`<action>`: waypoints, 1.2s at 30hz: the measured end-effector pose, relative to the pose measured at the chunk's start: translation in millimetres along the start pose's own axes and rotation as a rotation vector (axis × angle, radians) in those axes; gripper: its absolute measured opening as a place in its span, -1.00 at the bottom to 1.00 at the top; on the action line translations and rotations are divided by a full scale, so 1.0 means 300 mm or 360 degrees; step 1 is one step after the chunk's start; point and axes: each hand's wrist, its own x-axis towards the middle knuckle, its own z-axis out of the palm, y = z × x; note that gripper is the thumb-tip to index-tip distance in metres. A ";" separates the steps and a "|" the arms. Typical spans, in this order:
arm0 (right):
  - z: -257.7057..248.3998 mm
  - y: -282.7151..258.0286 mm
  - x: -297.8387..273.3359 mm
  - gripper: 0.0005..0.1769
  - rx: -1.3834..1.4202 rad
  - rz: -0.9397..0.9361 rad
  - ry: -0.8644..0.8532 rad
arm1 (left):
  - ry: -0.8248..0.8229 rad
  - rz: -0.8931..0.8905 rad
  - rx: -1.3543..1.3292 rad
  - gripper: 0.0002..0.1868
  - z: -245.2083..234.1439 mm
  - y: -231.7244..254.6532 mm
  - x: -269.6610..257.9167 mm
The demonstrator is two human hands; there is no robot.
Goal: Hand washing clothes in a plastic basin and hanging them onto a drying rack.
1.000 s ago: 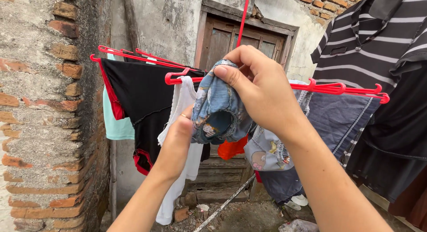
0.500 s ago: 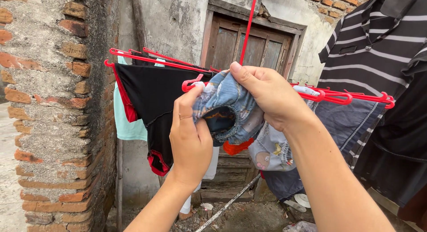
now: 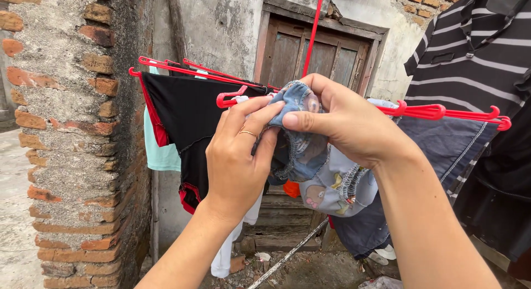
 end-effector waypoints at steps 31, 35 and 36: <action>0.014 0.090 0.062 -0.74 0.0453 0.0258 0.0316 | -0.0407 -0.0541 -0.0346 -0.75 0.006 -0.033 0.084; 0.029 0.126 0.060 -0.76 0.0454 0.0185 0.0338 | -0.0482 -0.0511 -0.0361 -0.55 0.007 -0.052 0.000; 0.027 0.139 0.061 -0.76 0.0455 0.0184 0.0338 | -0.0483 -0.0510 -0.0360 -0.55 0.009 -0.052 -0.026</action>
